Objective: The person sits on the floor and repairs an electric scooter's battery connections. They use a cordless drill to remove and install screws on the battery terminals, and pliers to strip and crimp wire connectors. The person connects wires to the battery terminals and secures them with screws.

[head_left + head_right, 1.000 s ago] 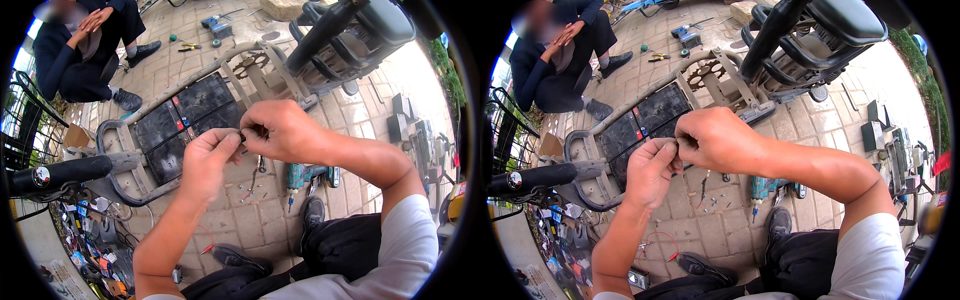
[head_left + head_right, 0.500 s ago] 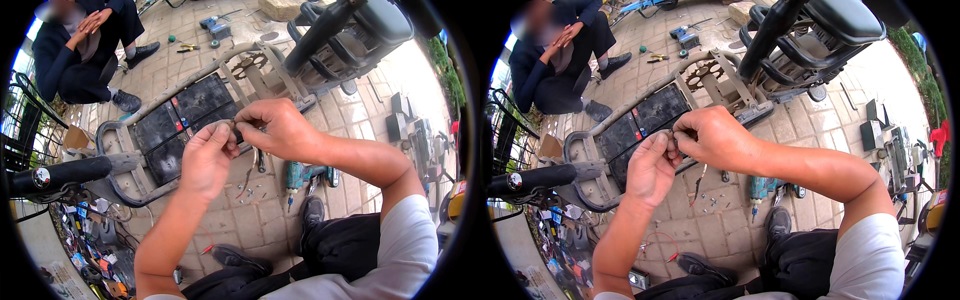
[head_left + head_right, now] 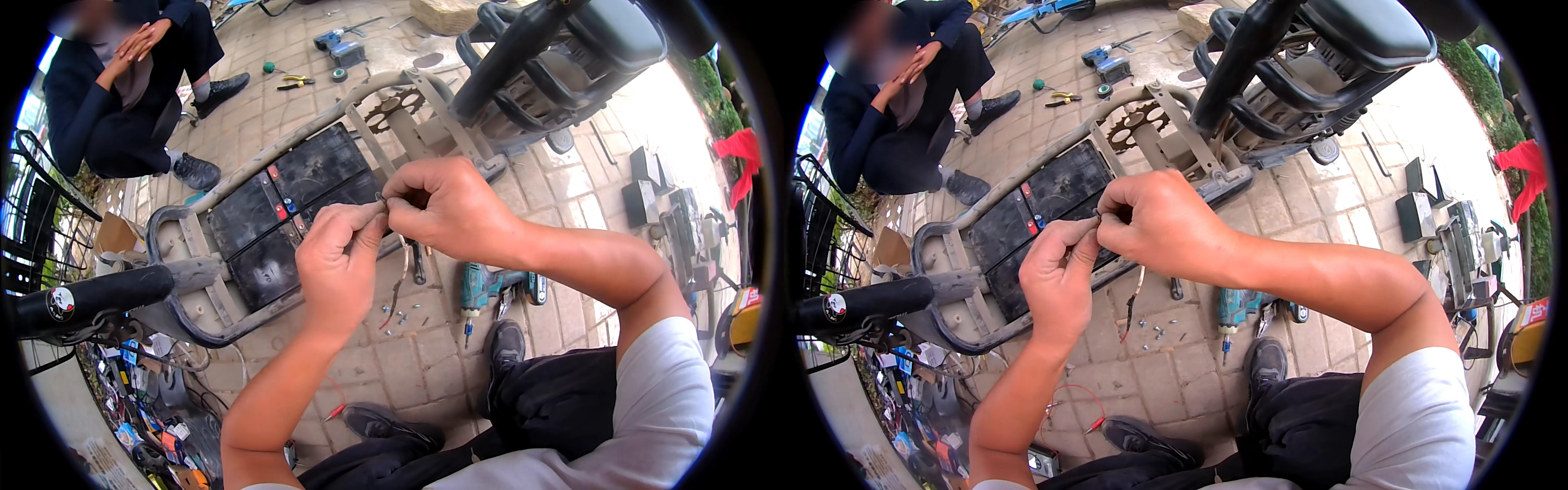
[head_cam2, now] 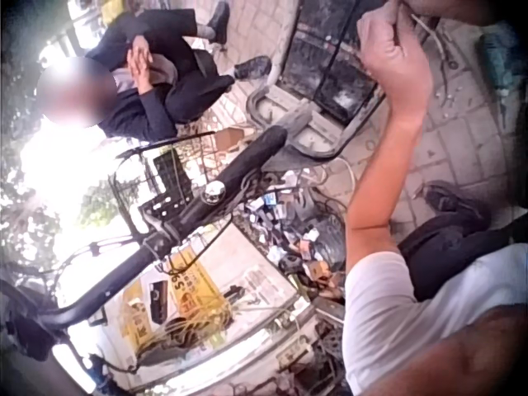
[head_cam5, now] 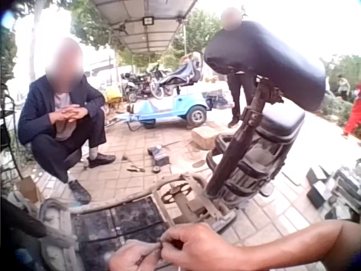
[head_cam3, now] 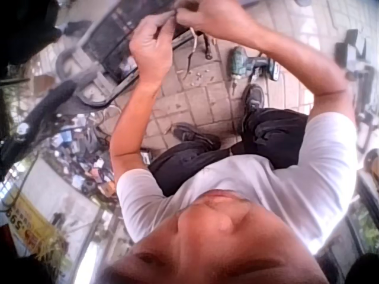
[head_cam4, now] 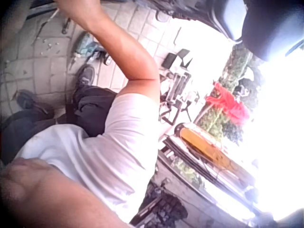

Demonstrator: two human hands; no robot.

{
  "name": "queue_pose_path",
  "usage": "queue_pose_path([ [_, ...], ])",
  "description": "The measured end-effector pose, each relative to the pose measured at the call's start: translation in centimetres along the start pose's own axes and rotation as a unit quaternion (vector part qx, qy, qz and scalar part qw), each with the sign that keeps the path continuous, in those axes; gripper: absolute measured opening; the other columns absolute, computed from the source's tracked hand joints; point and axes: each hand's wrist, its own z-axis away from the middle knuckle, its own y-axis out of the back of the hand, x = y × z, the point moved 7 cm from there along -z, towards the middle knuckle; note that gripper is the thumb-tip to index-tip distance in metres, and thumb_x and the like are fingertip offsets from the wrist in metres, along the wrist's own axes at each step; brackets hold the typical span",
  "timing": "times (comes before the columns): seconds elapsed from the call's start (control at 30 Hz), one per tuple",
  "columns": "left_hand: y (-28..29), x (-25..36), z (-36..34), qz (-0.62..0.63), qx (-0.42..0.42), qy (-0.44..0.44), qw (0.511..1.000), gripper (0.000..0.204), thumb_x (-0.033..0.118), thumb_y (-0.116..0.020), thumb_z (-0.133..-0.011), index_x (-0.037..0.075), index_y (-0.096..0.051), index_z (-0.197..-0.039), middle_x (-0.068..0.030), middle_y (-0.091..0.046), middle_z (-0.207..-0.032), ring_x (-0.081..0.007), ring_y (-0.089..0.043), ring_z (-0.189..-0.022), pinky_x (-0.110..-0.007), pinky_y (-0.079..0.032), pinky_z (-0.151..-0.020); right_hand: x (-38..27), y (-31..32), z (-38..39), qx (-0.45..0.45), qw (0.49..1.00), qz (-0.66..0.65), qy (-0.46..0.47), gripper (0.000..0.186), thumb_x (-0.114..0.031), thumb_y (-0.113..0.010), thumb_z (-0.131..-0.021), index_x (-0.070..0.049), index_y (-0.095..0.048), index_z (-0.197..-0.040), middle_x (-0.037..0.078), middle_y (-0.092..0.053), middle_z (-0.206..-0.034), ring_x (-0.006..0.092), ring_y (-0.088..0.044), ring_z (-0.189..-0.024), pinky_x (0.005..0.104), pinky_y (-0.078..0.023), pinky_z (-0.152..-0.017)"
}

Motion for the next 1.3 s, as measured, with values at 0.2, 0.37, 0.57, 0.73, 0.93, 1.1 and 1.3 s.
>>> queue_pose_path([
  [0.2, -0.4, -1.4, -0.1, 0.140, -0.050, 0.169, 0.974, 0.016, 0.013, -0.066, -0.092, -0.002, -0.067, -0.098, -0.0028, -0.063, -0.087, -0.0095, -0.054, -0.076, -0.023, -0.044, -0.068, -1.5, 0.1, 0.3, 0.078, 0.957, 0.154, 0.233, 0.010, -0.008, -0.066, -0.068, -0.003, -0.058, -0.070, 0.011, -0.054, -0.067, 0.0327, -0.057, -0.062, 0.0414, -0.047, -0.055],
  [0.37, -0.5, -3.2, 0.4, 0.299, -0.042, 0.270, 0.914, 0.016, 0.014, -0.062, -0.094, -0.001, -0.063, -0.099, -0.0036, -0.061, -0.086, -0.0120, -0.054, -0.074, -0.027, -0.045, -0.068, -3.0, 1.2, -0.1, 0.110, 0.880, 0.303, 0.349, 0.013, -0.008, -0.066, -0.065, -0.008, -0.054, -0.070, 0.009, -0.050, -0.067, 0.0304, -0.055, -0.061, 0.0402, -0.046, -0.052],
  [0.57, 0.3, -4.3, 0.6, 0.395, -0.030, 0.310, 0.865, 0.015, 0.017, -0.059, -0.096, 0.002, -0.060, -0.099, -0.0028, -0.059, -0.085, -0.0134, -0.054, -0.077, -0.028, -0.045, -0.070, -1.6, 3.0, -1.3, -0.009, 0.943, 0.266, 0.198, 0.010, -0.012, -0.061, -0.074, -0.002, -0.059, -0.072, 0.017, -0.060, -0.066, 0.0365, -0.061, -0.065, 0.0440, -0.049, -0.058],
  [0.73, -0.6, -4.0, 0.4, 0.458, -0.045, 0.335, 0.822, 0.013, 0.017, -0.058, -0.097, 0.005, -0.060, -0.100, -0.0014, -0.058, -0.087, -0.0128, -0.053, -0.080, -0.028, -0.045, -0.072, -0.7, 1.4, -1.3, -0.044, 0.986, 0.119, 0.105, 0.013, -0.009, -0.060, -0.076, 0.001, -0.066, -0.083, 0.019, -0.065, -0.076, 0.0384, -0.063, -0.074, 0.0429, -0.051, -0.068],
  [0.93, -0.3, -3.5, 0.8, 0.440, -0.049, 0.342, 0.829, 0.013, 0.019, -0.059, -0.096, 0.006, -0.060, -0.096, -0.0009, -0.058, -0.086, -0.0116, -0.052, -0.079, -0.028, -0.044, -0.072, -2.4, -0.4, -1.1, -0.030, 0.959, 0.138, 0.244, 0.015, -0.003, -0.070, -0.076, -0.001, -0.067, -0.091, 0.013, -0.066, -0.083, 0.0298, -0.064, -0.072, 0.0353, -0.052, -0.065],
  [1.1, -0.3, -3.6, 1.2, 0.462, -0.025, 0.336, 0.820, 0.014, 0.017, -0.065, -0.093, 0.003, -0.066, -0.097, -0.0020, -0.063, -0.082, -0.0116, -0.056, -0.074, -0.027, -0.046, -0.069, -2.6, -1.6, -0.2, 0.015, 0.937, 0.203, 0.284, 0.014, -0.003, -0.069, -0.074, -0.003, -0.064, -0.087, 0.011, -0.063, -0.079, 0.0308, -0.063, -0.071, 0.0364, -0.051, -0.059],
  [1.3, 0.3, -2.3, 0.4, 0.264, -0.029, 0.277, 0.923, 0.012, 0.014, -0.064, -0.093, 0.002, -0.063, -0.091, -0.0023, -0.063, -0.078, -0.0094, -0.053, -0.067, -0.025, -0.043, -0.062, -4.0, -2.2, 0.8, 0.022, 0.866, 0.347, 0.360, 0.015, -0.007, -0.067, -0.069, -0.006, -0.054, -0.075, 0.009, -0.051, -0.068, 0.0281, -0.057, -0.059, 0.0385, -0.047, -0.049],
])
